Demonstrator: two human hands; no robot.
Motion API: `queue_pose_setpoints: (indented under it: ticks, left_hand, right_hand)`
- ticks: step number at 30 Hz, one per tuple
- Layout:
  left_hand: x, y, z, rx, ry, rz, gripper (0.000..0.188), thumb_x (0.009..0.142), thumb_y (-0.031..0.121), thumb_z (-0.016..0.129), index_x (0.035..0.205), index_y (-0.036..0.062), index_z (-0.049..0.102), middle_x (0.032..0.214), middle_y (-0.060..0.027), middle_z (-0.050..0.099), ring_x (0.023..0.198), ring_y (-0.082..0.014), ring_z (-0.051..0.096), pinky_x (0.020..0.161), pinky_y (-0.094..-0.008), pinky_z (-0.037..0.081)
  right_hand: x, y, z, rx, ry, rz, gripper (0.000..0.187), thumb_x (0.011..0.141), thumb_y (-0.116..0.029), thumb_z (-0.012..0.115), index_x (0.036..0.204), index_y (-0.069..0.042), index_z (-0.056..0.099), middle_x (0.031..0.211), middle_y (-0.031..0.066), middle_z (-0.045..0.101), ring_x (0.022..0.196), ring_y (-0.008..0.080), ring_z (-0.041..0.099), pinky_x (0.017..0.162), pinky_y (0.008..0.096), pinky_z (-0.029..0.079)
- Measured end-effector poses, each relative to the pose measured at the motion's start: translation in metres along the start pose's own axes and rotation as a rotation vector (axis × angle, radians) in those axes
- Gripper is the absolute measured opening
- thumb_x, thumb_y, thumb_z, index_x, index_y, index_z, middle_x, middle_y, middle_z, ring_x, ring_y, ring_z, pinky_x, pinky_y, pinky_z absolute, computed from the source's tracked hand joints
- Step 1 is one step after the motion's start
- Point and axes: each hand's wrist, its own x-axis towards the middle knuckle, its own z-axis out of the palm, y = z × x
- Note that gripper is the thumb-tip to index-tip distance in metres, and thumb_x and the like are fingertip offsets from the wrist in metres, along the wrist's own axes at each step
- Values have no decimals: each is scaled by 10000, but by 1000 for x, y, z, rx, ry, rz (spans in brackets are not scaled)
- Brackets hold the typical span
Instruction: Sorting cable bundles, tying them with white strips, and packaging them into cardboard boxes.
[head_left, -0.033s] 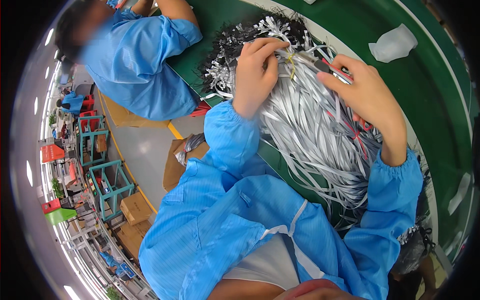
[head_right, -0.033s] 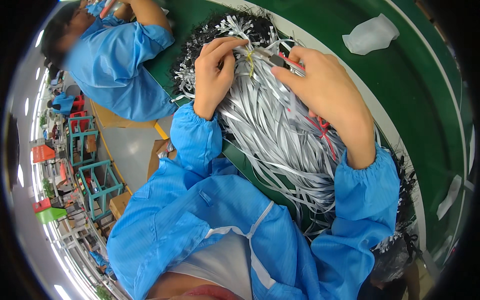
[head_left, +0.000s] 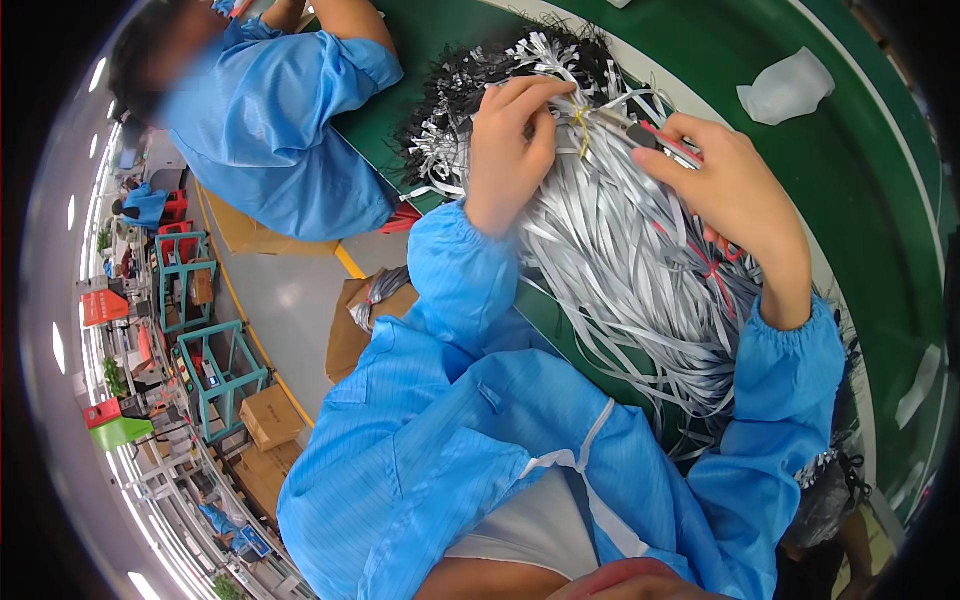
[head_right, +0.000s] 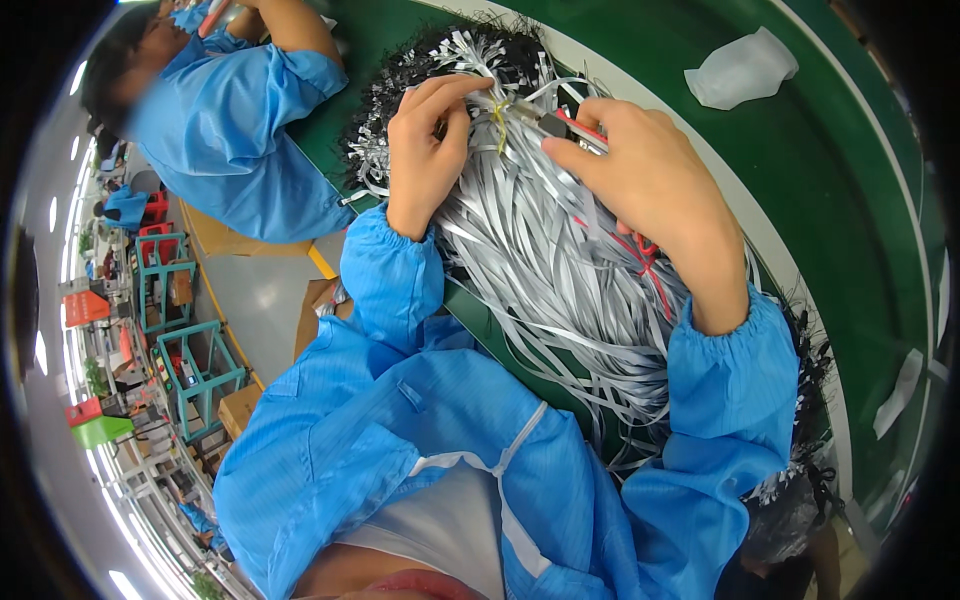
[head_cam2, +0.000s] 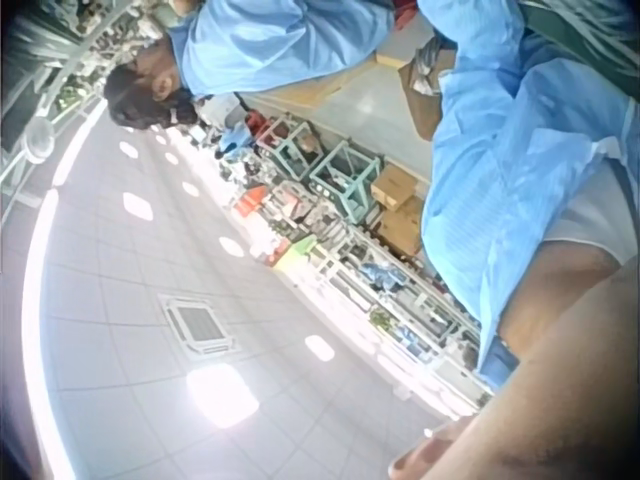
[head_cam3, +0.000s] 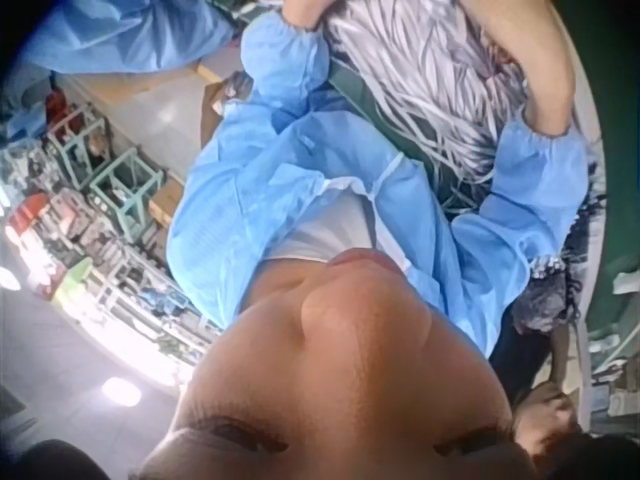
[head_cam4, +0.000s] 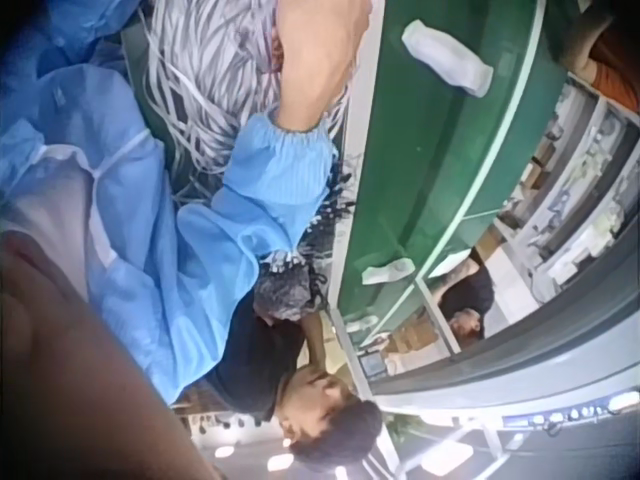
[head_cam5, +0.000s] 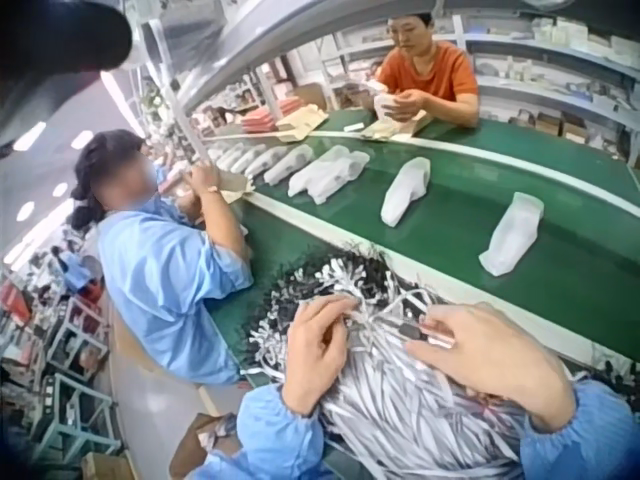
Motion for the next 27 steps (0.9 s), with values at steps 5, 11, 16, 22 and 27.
queue_pose_setpoints:
  ticks: [5, 11, 16, 22, 27]
  left_hand:
    - [-9, 9, 1, -89, 31, -126, 209, 812, 20, 702, 1014, 66, 732, 1108, -92, 714, 949, -285, 624, 874, -371, 479]
    - [-19, 10, 8, 111, 96, 43, 161, 787, 76, 773, 938, 66, 720, 1140, -89, 702, 963, -299, 623, 874, -383, 485]
    - [-25, 14, 18, 220, 155, -42, 161, 779, 105, 798, 918, 65, 727, 1177, -100, 683, 979, -315, 622, 875, -399, 485]
    - [-26, 14, 22, 193, 204, -109, 179, 775, 127, 814, 922, 65, 735, 1310, -141, 612, 928, -327, 636, 836, -408, 504]
    - [-25, 18, 24, 328, 196, -75, 174, 780, 140, 818, 921, 73, 742, 1372, -142, 568, 902, -312, 656, 785, -401, 525]
  right_hand:
    - [6, 0, 1, -111, -35, 77, 436, 942, -426, 655, 980, 8, 660, 598, 86, 556, 404, 172, 527, 433, 333, 409]
    - [11, 1, 7, -121, -71, 41, 501, 933, -457, 622, 1019, 30, 702, 691, 195, 648, 539, 301, 641, 599, 419, 509]
    - [11, -7, 6, -92, -153, 202, 505, 941, -455, 611, 1022, 36, 693, 701, 202, 653, 631, 343, 660, 663, 431, 515]
    - [11, -1, 15, -143, -99, 132, 503, 953, -455, 587, 1029, 31, 694, 746, 234, 677, 747, 401, 686, 730, 472, 526]
    - [12, -3, 22, -187, -71, 179, 503, 964, -450, 566, 1056, 29, 690, 813, 260, 700, 818, 436, 696, 772, 492, 538]
